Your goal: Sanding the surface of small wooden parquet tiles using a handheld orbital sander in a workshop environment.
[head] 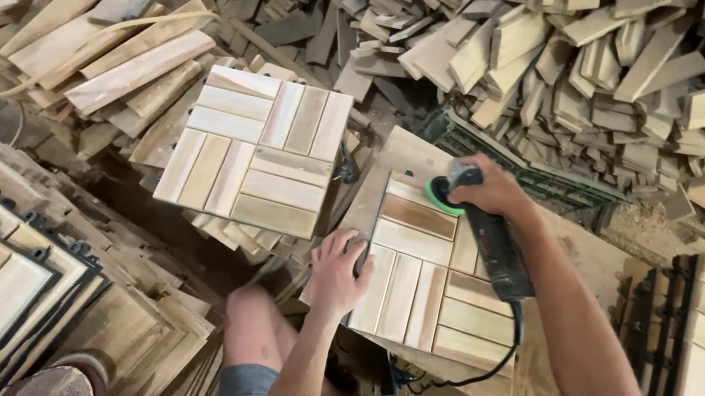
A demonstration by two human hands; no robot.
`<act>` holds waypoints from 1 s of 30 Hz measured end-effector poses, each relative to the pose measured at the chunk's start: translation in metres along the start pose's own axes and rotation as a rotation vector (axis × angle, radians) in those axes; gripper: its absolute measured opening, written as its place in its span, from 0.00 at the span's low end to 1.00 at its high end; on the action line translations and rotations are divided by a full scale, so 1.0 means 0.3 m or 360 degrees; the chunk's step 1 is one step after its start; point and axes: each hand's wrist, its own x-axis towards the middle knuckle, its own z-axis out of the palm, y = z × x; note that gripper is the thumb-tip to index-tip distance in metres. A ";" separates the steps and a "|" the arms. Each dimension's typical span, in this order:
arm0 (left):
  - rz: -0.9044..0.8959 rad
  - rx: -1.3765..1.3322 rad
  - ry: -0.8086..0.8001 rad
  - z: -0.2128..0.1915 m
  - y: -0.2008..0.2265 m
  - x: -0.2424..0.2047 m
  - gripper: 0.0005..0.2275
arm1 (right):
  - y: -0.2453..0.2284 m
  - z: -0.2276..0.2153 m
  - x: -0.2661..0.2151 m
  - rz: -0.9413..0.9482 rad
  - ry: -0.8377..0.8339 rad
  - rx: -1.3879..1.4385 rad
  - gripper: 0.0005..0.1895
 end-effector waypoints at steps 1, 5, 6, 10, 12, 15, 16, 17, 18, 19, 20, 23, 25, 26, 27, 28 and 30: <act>0.0005 -0.0002 -0.0008 0.004 -0.003 0.000 0.15 | 0.049 -0.006 -0.003 0.0007 0.0001 0.0006 0.50; 0.0101 0.0052 0.0132 0.035 -0.024 0.002 0.14 | 0.177 -0.064 -0.101 0.0127 0.0093 0.0121 0.49; 0.0125 0.0099 0.0182 0.046 -0.030 -0.002 0.14 | 0.191 -0.085 -0.147 0.0170 0.0104 0.0122 0.47; 0.0084 0.0090 0.0131 0.050 -0.034 -0.008 0.14 | 0.355 -0.074 -0.115 0.0290 0.0236 0.0183 0.49; 0.0072 0.0067 0.0126 0.048 -0.035 -0.009 0.14 | 0.404 -0.070 -0.108 0.0356 0.0366 0.0199 0.49; 0.0041 0.0039 0.0052 0.025 -0.017 -0.005 0.15 | 0.445 -0.092 -0.121 0.0408 0.0310 0.0178 0.51; 0.0047 0.0031 0.0053 0.030 -0.018 -0.002 0.15 | 0.451 -0.095 -0.126 0.0413 0.0319 0.0177 0.51; 0.0050 0.0049 0.0068 0.034 -0.019 0.001 0.15 | 0.456 -0.098 -0.131 0.0436 0.0362 0.0197 0.50; 0.0048 0.0072 0.0077 0.034 -0.023 -0.005 0.15 | 0.460 -0.092 -0.138 0.0460 0.0396 0.0219 0.50; 0.0050 0.0069 0.0072 0.022 -0.011 -0.001 0.15 | 0.481 -0.089 -0.147 0.0466 0.0397 0.0220 0.50; 0.0022 0.0060 0.0041 0.011 0.000 0.003 0.15 | 0.503 -0.085 -0.157 0.0413 0.0431 0.0352 0.49; -0.0011 0.0033 0.0003 -0.003 0.011 0.009 0.16 | 0.580 -0.030 -0.157 0.0390 0.0497 0.0622 0.48; -0.0021 0.0014 -0.0011 0.007 0.012 0.006 0.16 | 0.613 0.022 -0.191 0.0427 0.0525 0.0759 0.47; -0.0018 0.0023 0.0000 0.011 0.005 0.003 0.16 | 0.609 0.056 -0.225 0.0384 0.0626 0.0815 0.45; -0.0016 0.0031 0.0012 0.015 0.001 0.000 0.16 | 0.607 0.089 -0.261 0.0340 0.0727 0.0870 0.43; -0.0006 0.0030 0.0005 0.024 -0.006 -0.003 0.16 | 0.580 0.111 -0.314 0.0348 0.0734 0.0878 0.43; 0.0008 0.0104 0.0040 0.040 -0.018 -0.008 0.15 | 0.525 0.155 -0.424 0.0292 0.0784 0.1022 0.39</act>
